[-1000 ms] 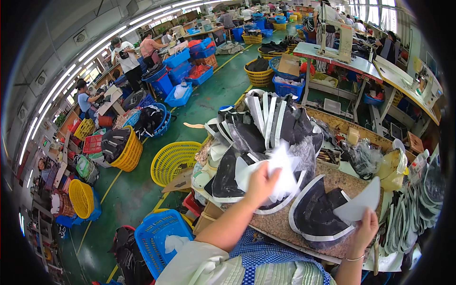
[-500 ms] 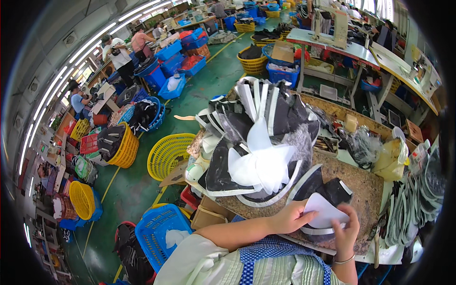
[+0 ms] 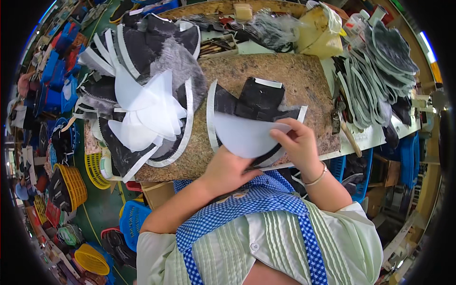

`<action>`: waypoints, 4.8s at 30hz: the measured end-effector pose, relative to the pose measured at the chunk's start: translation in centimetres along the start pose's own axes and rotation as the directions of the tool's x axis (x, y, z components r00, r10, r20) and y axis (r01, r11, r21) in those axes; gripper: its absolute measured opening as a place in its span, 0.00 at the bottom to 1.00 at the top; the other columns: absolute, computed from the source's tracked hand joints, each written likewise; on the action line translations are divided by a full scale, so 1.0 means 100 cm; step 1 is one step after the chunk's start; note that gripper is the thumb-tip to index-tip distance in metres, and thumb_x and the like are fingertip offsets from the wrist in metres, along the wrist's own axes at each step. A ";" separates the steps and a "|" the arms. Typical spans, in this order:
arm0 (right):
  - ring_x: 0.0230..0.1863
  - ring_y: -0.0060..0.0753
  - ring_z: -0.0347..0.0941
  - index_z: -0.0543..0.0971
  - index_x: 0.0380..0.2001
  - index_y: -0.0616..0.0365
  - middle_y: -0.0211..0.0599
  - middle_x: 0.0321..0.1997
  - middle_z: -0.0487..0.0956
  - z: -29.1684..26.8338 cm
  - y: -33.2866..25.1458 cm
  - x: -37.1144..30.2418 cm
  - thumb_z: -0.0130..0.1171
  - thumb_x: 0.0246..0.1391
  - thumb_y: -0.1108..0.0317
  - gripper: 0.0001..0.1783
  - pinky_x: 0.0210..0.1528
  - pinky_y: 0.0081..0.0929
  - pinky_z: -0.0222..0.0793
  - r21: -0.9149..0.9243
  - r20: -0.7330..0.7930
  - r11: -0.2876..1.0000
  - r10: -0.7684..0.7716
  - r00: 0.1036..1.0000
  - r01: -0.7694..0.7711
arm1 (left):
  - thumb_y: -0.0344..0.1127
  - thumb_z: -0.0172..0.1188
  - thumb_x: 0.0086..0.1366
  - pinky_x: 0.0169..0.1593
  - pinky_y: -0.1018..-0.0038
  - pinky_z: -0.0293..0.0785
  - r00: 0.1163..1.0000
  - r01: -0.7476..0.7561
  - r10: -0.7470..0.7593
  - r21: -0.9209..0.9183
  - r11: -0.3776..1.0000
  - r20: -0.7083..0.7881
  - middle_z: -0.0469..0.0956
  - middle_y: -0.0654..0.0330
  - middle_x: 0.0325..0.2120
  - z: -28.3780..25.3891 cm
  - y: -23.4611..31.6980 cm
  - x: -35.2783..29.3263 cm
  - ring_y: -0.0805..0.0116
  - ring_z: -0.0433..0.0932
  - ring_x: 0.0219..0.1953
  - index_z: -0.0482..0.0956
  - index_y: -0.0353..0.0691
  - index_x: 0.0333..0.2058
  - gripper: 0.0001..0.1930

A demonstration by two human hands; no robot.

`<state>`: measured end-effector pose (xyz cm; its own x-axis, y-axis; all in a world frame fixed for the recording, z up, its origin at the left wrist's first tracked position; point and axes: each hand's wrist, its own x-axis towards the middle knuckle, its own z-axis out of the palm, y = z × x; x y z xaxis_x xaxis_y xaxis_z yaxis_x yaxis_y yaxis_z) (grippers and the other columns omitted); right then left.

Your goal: The person assembles shoe upper components by hand, positioning white padding inserts onto fabric panels, attaching size tags to the edges, and pressing the lining and upper pieces together.

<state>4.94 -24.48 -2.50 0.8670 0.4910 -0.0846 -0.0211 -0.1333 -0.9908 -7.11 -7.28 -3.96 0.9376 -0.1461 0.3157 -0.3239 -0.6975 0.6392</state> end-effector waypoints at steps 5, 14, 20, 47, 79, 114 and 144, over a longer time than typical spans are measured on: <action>0.26 0.13 0.71 0.79 0.35 0.62 0.27 0.27 0.79 -0.013 0.022 -0.016 0.66 0.50 0.69 0.11 0.27 0.16 0.68 -0.105 0.019 0.989 0.103 0.995 -0.100 | 0.25 0.64 0.57 0.33 0.87 0.64 0.791 0.475 -0.611 -0.656 0.586 0.027 0.76 0.64 0.31 -0.014 -0.019 -0.016 0.83 0.70 0.29 0.64 0.35 0.48 0.23; 0.23 0.33 0.74 0.77 0.41 0.53 0.36 0.23 0.80 0.003 0.000 -0.027 0.72 0.38 0.65 0.24 0.28 0.28 0.68 -0.438 0.142 0.899 0.046 0.989 0.021 | 0.22 0.61 0.58 0.28 0.88 0.62 0.750 0.443 -0.645 -0.612 0.655 -0.148 0.72 0.68 0.23 -0.009 -0.019 -0.020 0.86 0.67 0.24 0.65 0.36 0.45 0.19; 0.35 0.38 0.73 0.76 0.42 0.55 0.41 0.35 0.77 0.007 -0.002 -0.022 0.71 0.34 0.66 0.27 0.36 0.31 0.69 -0.648 0.211 0.699 -0.219 0.953 0.304 | 0.22 0.62 0.55 0.25 0.81 0.63 0.809 0.543 -0.574 -0.216 0.812 -0.123 0.70 0.66 0.19 -0.011 -0.020 -0.025 0.79 0.67 0.20 0.67 0.38 0.42 0.17; 0.49 0.16 0.66 0.71 0.32 0.63 0.35 0.58 0.64 -0.015 -0.042 0.015 0.57 0.49 0.86 0.09 0.51 0.20 0.65 0.385 0.218 0.920 -0.176 0.960 0.081 | 0.28 0.58 0.63 0.34 0.84 0.70 0.880 0.304 -0.462 -0.875 0.377 0.107 0.78 0.65 0.31 -0.066 0.018 0.041 0.82 0.73 0.30 0.76 0.32 0.42 0.10; 0.27 0.27 0.74 0.81 0.28 0.62 0.36 0.27 0.79 0.010 -0.062 0.024 0.71 0.40 0.70 0.11 0.29 0.22 0.68 -0.149 0.333 0.847 -0.443 0.832 0.510 | 0.11 0.44 0.54 0.45 0.78 0.72 0.871 0.116 -0.340 -0.527 0.842 -0.353 0.78 0.53 0.38 -0.050 0.021 0.013 0.66 0.79 0.38 0.80 0.36 0.32 0.17; 0.32 0.19 0.72 0.79 0.33 0.63 0.29 0.30 0.78 -0.003 -0.034 0.061 0.65 0.50 0.72 0.08 0.36 0.19 0.68 0.076 0.405 0.995 -0.090 0.910 0.064 | 0.26 0.61 0.62 0.38 0.79 0.74 0.723 0.283 -0.689 -0.933 0.222 0.055 0.81 0.60 0.34 -0.058 -0.016 0.024 0.76 0.77 0.34 0.78 0.33 0.42 0.10; 0.72 0.46 0.44 0.58 0.62 0.70 0.51 0.69 0.55 0.043 0.013 0.038 0.52 0.53 0.44 0.45 0.71 0.41 0.41 -0.623 0.650 0.307 -0.308 0.695 0.719 | 0.38 0.68 0.52 0.47 0.61 0.71 0.698 0.667 -0.620 0.012 0.745 -0.358 0.72 0.39 0.46 -0.016 -0.018 -0.012 0.45 0.74 0.47 0.58 0.28 0.57 0.38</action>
<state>6.06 -19.05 -4.57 0.2854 0.9417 0.1781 0.9273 -0.2243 -0.2995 -7.83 -4.74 -4.32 0.8101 0.5814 0.0750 0.3858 -0.6251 0.6785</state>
